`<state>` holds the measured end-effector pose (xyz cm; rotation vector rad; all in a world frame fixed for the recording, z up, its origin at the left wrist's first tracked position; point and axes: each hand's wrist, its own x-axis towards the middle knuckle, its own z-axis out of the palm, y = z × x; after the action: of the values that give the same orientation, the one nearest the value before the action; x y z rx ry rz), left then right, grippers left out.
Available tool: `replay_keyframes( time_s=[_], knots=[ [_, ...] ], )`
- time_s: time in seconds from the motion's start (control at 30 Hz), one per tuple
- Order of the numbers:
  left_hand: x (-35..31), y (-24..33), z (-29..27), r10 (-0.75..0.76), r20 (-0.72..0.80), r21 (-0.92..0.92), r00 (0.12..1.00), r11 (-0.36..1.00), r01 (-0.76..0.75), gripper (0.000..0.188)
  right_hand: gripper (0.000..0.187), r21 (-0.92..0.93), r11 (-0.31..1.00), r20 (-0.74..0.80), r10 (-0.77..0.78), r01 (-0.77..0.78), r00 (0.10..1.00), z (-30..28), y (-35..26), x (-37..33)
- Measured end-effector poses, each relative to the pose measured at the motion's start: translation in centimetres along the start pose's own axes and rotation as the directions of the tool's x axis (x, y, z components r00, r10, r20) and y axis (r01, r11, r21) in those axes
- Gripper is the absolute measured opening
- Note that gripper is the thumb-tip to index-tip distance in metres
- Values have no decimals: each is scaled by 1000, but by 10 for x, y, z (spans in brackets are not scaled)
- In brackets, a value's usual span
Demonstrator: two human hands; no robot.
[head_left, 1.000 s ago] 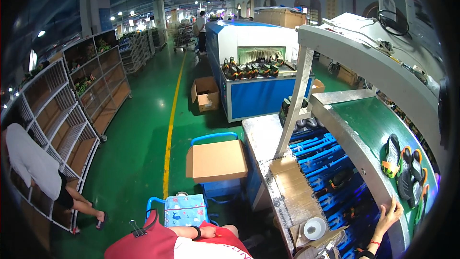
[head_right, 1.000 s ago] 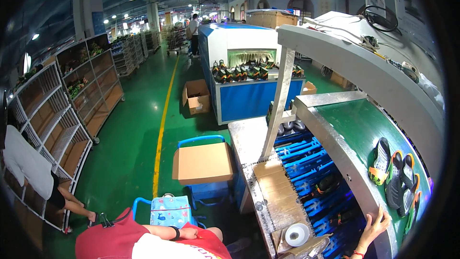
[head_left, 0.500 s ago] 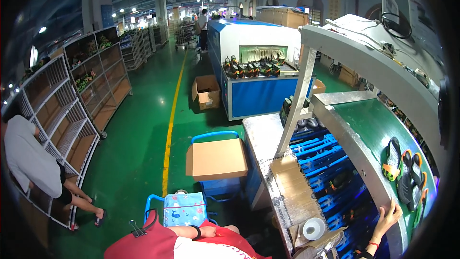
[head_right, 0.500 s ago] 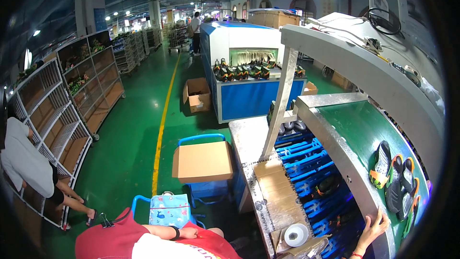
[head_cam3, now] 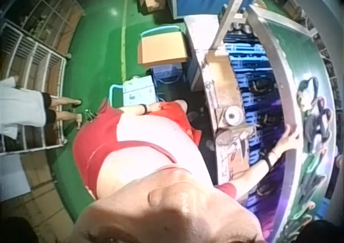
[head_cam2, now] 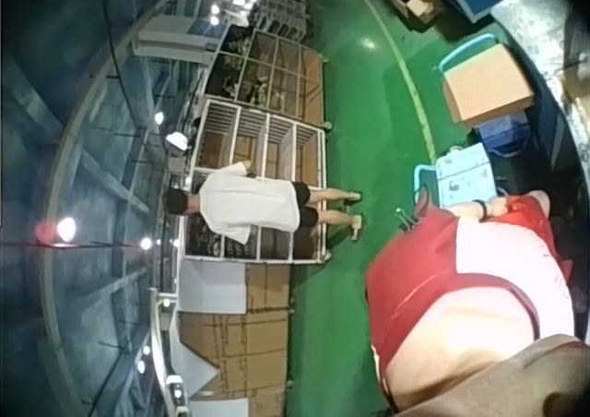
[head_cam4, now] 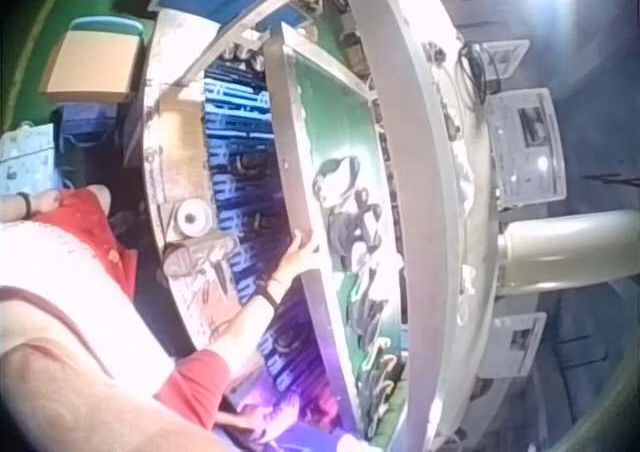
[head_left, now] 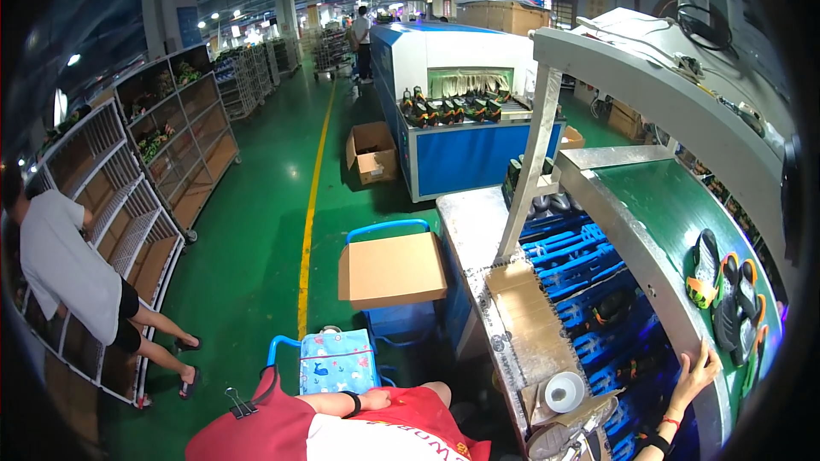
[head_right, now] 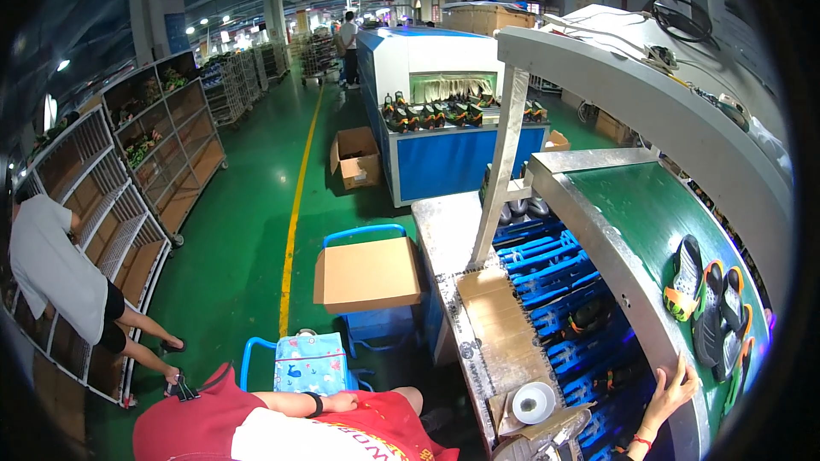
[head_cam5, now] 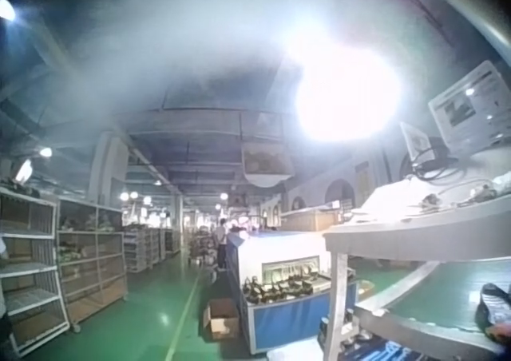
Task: Applying glue to the surface and edges of shoe soles using a brush on a manufacturing assembly line.
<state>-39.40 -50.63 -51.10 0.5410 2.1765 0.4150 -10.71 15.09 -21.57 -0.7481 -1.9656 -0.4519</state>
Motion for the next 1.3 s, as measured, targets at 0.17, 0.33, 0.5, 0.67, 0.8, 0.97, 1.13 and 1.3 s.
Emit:
replay_keyframes(
  time_s=[0.17,0.33,0.5,0.67,0.8,0.97,1.13,1.3],
  knots=[
    [1,-5,-1,-7,-22,9,1000,1000,8,40,60,-20,1000,-2,-8,8,1000,2,3,-2],
    [-5,-9,-3,9,-62,-16,998,1000,-10,41,60,-8,1000,-13,-11,11,1000,7,7,-4],
    [-9,-10,-1,-23,-51,-64,998,998,19,42,61,-1,1000,-15,2,-2,1000,10,7,-4],
    [-2,-9,-1,1,-40,-46,999,999,-3,43,60,3,1000,-4,13,-13,1000,6,3,-3],
    [4,-4,-2,23,-16,-48,1000,999,-23,43,59,34,999,12,20,-21,1000,2,0,-2],
    [14,10,-6,28,45,15,999,999,-28,41,60,4,1000,6,20,-20,1000,-1,-4,-2],
    [24,21,-7,43,81,19,996,999,-44,41,58,36,999,1,24,-24,1000,0,-5,-2],
    [25,41,-13,44,91,9,995,999,-45,41,59,41,999,13,25,-25,1000,-2,-4,-3]
  ],
)
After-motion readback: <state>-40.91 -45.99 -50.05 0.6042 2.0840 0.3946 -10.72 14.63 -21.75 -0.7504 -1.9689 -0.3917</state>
